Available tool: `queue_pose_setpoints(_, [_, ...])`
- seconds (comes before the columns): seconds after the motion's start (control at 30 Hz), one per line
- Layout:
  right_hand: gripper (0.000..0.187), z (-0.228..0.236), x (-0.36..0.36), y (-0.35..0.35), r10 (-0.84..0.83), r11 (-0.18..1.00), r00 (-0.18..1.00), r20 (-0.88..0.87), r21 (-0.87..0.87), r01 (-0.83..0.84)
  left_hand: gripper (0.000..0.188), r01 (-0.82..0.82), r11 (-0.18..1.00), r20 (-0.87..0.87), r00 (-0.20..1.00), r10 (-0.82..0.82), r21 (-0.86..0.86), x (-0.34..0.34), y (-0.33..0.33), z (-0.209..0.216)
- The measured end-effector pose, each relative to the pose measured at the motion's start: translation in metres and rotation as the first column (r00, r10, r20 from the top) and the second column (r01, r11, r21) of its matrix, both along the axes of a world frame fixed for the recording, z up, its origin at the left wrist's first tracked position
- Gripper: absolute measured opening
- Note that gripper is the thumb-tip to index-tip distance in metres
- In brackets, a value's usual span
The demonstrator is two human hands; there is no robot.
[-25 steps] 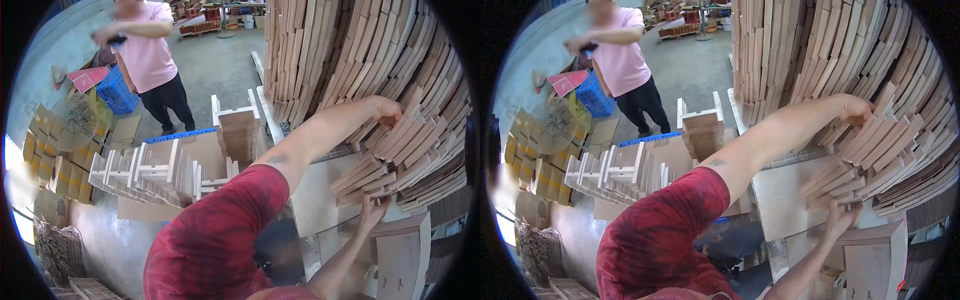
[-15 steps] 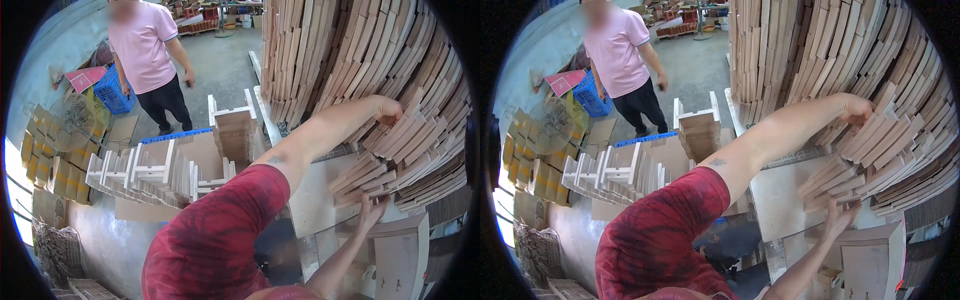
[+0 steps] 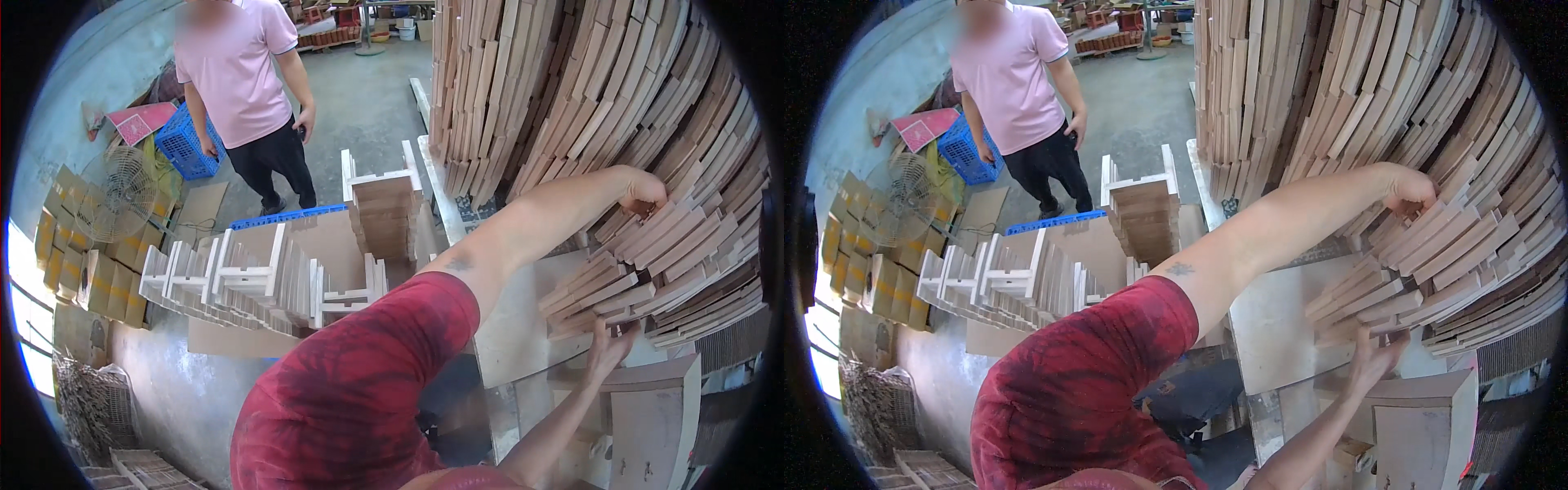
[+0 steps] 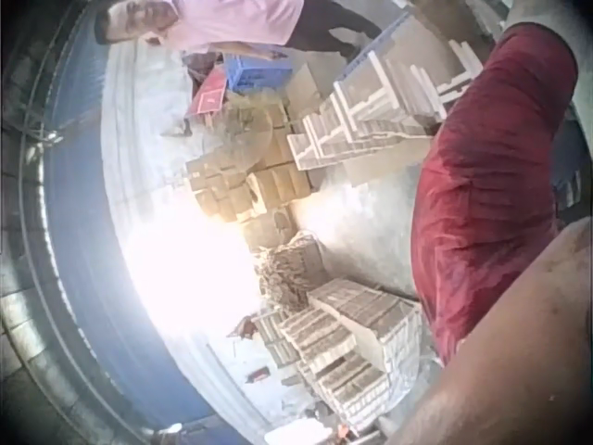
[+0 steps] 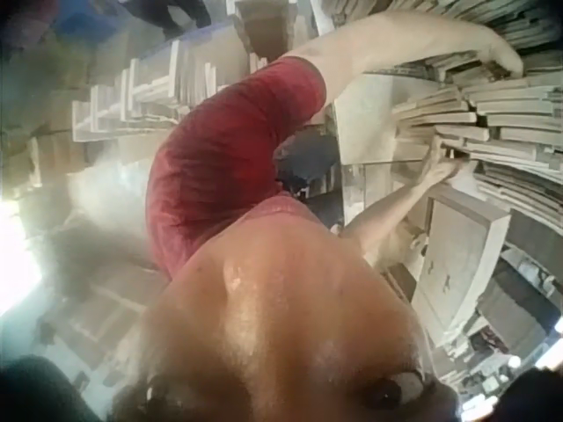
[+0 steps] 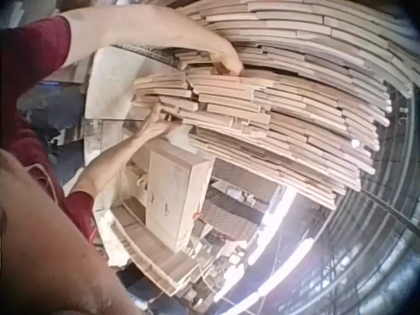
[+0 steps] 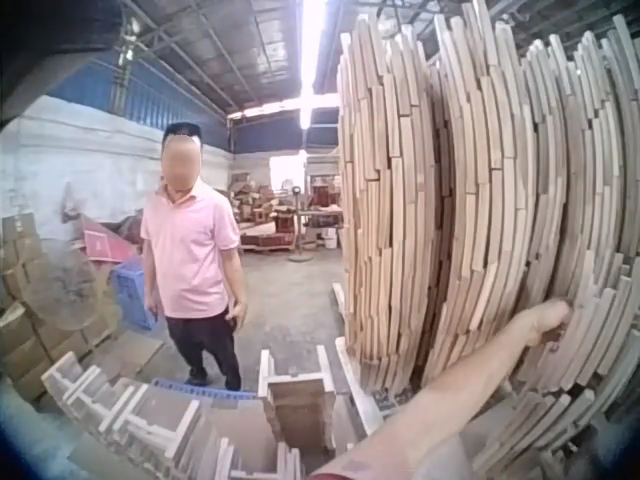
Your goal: Assembling and stacking small wooden cross-shaped components in a furniture manufacturing facility.
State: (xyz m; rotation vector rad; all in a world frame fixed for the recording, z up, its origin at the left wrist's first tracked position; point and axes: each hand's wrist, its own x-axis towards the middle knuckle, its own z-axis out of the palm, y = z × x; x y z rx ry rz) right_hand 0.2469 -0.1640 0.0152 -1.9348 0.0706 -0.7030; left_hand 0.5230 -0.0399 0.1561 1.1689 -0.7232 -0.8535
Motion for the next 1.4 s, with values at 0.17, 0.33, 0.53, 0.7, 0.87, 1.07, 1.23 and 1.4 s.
queue_pose_setpoints(0.17, [0.085,-0.011,0.009,-0.007,-0.015,0.999,1.0,0.015,-0.03,0.015,0.045,-0.006,1.0,0.16,0.987,0.005,0.008,0.006,0.011,0.011])
queue_pose_setpoints(0.33, [0.085,-0.001,-0.003,-0.006,-0.032,0.999,0.999,-0.036,-0.03,0.031,0.043,-0.051,0.998,0.082,0.995,0.053,-0.026,-0.026,0.012,0.009])
queue_pose_setpoints(0.53, [0.083,-0.01,0.006,-0.005,0.036,0.999,0.997,0.073,0.029,-0.039,0.045,-0.038,0.999,0.136,0.99,0.041,-0.022,-0.016,0.014,0.015])
queue_pose_setpoints(0.7, [0.082,-0.009,0.006,-0.008,0.012,0.999,1.0,0.013,-0.043,-0.012,0.047,-0.036,0.999,0.171,0.985,0.039,-0.022,-0.017,0.017,0.014])
queue_pose_setpoints(0.87, [0.084,-0.012,0.001,-0.018,0.01,0.999,1.0,0.018,-0.035,-0.009,0.045,-0.065,0.998,0.148,0.987,0.062,0.02,-0.037,0.014,0.026])
queue_pose_setpoints(1.07, [0.084,-0.005,0.004,-0.007,0.004,0.999,1.0,0.018,-0.041,-0.003,0.044,-0.067,0.997,0.189,0.979,0.07,-0.026,-0.025,0.015,0.018])
queue_pose_setpoints(1.23, [0.083,-0.005,0.002,-0.007,0.007,0.997,1.0,0.016,-0.074,-0.006,0.048,-0.024,0.991,0.066,0.998,0.015,0.133,-0.008,0.011,0.01])
queue_pose_setpoints(1.4, [0.083,-0.008,0.006,-0.007,0.021,0.998,0.999,0.028,-0.054,-0.019,0.049,0.019,0.999,0.049,0.999,-0.02,0.032,-0.009,0.013,0.011])
